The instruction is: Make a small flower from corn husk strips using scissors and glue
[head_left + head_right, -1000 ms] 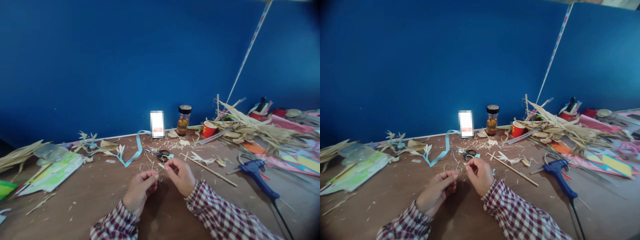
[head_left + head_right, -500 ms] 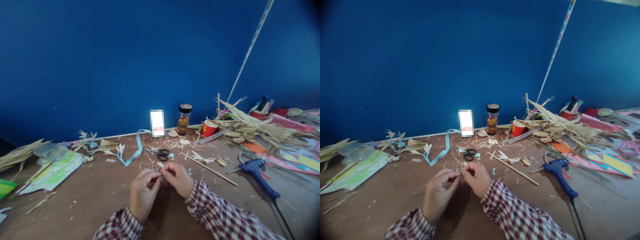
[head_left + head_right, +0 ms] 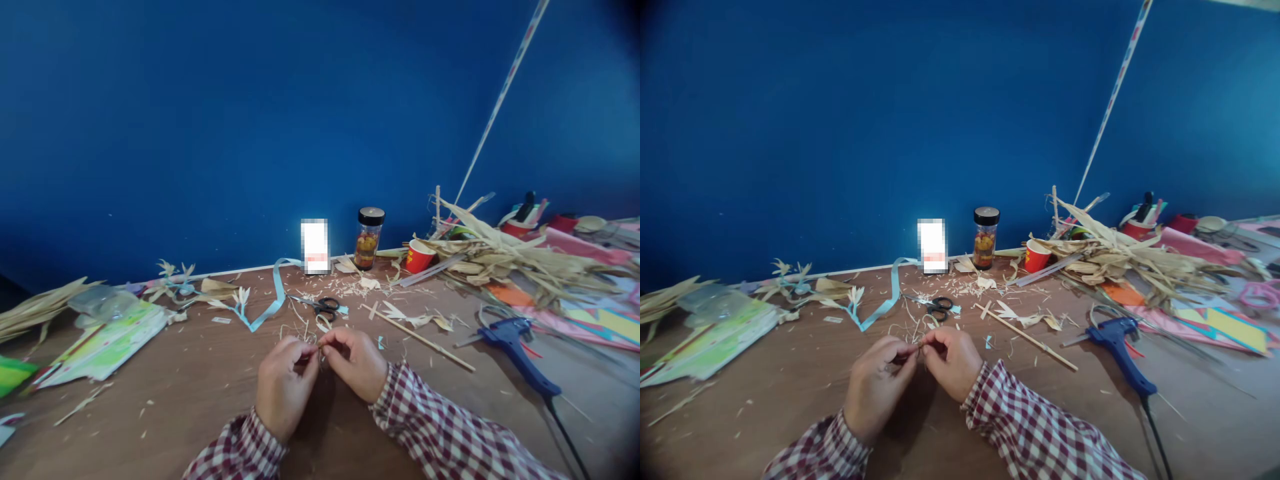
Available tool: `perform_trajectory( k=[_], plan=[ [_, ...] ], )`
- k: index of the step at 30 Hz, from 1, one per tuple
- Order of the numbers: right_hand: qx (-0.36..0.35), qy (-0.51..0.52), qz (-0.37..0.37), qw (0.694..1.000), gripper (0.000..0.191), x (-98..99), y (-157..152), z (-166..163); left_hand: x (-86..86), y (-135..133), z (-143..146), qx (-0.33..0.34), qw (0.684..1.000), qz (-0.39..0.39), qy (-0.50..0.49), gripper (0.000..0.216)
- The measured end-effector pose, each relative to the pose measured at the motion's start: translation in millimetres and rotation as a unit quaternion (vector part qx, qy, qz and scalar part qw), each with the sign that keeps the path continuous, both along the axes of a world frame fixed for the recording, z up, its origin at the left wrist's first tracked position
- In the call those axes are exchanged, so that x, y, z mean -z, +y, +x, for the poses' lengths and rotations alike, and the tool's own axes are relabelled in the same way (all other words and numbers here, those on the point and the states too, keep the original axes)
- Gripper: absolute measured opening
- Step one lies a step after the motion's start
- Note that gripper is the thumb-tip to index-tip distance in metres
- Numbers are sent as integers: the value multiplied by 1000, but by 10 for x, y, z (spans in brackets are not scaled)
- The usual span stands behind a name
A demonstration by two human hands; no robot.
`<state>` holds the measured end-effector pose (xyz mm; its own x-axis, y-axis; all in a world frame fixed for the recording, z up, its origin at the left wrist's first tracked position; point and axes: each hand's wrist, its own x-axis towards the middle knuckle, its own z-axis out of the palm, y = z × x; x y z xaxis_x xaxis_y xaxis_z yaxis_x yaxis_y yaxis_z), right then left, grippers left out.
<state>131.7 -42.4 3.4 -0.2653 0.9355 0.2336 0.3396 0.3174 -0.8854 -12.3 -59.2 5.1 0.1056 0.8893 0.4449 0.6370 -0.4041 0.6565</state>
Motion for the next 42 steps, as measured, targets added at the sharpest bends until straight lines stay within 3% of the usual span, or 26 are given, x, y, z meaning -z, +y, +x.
perform_trajectory(
  k=[6, 16, 20, 24, 28, 30, 33, 35, 37, 42],
  plan=[
    [8, 19, -33, 999, 14, -6, 8, 3, 4, -6, 1, 4, 1000, -3, 11, 13],
    [-32, 123, -139, 982, 17, 105, 88, 21, -54, 55, -13, 21, 992, -69, -104, 14],
    [-36, 100, -108, 988, 16, 72, 83, 32, -74, 71, -34, 28, 984, -123, -128, 15],
    [-8, 23, -18, 1000, 12, 12, 48, 28, -12, 90, -29, 39, 976, -140, -162, 14],
    [25, -12, 26, 999, 10, 11, 37, 22, 96, 127, -22, 33, 930, -222, -291, 27],
    [38, -4, 20, 999, 11, 31, 55, 33, 96, 120, -24, -20, 925, -196, -325, 39],
    [67, 8, 11, 998, 14, 55, 90, 59, 9, 48, -11, -105, 960, -43, -256, 34],
    [85, 13, 12, 996, 15, 57, 102, 67, -56, -18, 18, -71, 979, 14, -190, 17],
    [95, 8, 26, 995, 14, 50, 93, 59, -79, -61, 56, -1, 986, -29, -163, 9],
    [93, -46, 90, 991, 9, 26, 19, 6, 64, -2, 76, -3, 940, -218, -263, 21]
  ],
)
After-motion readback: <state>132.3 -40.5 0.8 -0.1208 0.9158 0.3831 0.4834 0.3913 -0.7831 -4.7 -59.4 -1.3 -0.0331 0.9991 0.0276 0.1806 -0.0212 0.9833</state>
